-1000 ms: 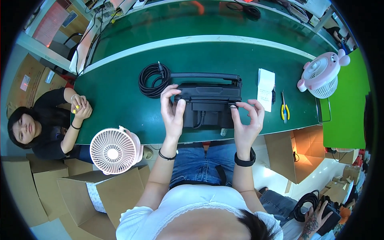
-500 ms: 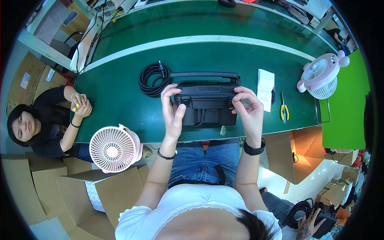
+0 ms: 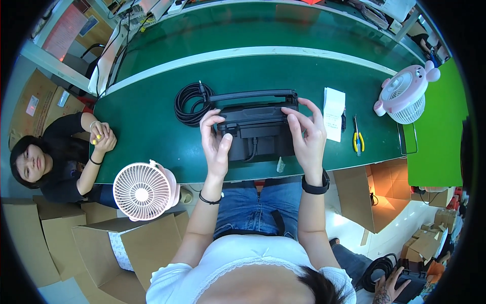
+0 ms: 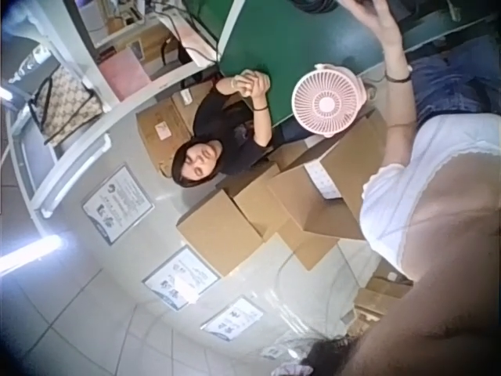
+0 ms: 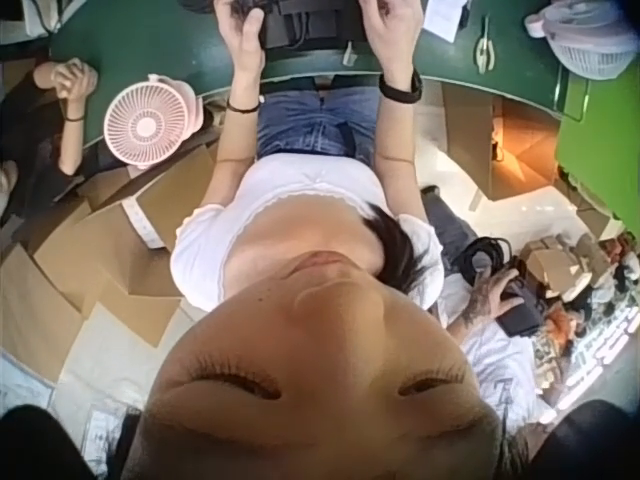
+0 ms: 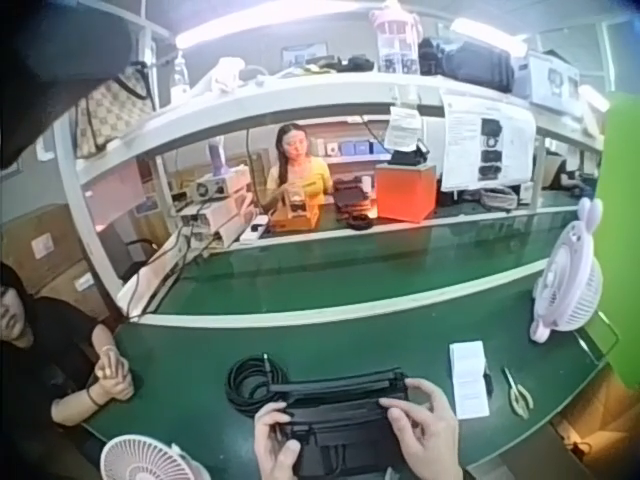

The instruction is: Writing notes on a notepad and inspecting components inside a solar energy equipment case.

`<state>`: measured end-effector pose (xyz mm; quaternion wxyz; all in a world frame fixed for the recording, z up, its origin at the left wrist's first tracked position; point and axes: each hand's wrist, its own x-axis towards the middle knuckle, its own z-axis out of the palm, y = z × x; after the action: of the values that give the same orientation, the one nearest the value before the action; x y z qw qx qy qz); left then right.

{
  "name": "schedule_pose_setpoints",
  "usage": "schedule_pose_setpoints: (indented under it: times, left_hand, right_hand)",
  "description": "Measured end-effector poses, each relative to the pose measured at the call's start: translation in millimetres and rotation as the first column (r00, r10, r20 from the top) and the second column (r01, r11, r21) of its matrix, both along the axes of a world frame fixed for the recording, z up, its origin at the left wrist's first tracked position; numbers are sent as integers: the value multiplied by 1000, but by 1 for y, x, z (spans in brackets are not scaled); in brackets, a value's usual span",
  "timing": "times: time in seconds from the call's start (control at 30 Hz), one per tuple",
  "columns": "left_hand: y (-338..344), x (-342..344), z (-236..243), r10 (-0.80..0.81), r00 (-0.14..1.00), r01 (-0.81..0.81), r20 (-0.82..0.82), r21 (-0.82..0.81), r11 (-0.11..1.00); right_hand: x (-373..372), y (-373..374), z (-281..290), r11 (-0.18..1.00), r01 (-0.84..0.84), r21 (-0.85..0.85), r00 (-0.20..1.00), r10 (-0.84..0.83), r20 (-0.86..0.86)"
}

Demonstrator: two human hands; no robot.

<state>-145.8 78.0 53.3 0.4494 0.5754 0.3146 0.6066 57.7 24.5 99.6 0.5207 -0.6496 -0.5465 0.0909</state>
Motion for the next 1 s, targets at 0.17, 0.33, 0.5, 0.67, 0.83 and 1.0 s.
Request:
schedule_pose_setpoints:
  times: [0.17,0.33,0.5,0.67,0.83,1.0]
  left_hand:
    - [4,4,6,-1,1000,1,5,-76,997]
    - [16,6,8,-27,996,46,79,-242,969]
    - [15,4,6,-16,998,28,61,-214,976]
    - [9,4,6,-17,999,23,41,-141,990]
    - [8,0,1,-15,999,17,32,-69,997]
    - [3,4,1,-2,1000,2,22,-15,1000]
  right_hand:
    - [7,17,-25,994,-10,108,995,20,-96]
    - [2,18,-37,984,-149,95,873,176,-455]
    - [-1,13,-38,992,-105,70,902,124,-414]
    - [15,0,-34,972,-178,152,926,218,-308]
    - [14,-2,-23,986,-102,130,994,105,-16]
    - [1,0,-23,993,35,112,995,-24,-101]
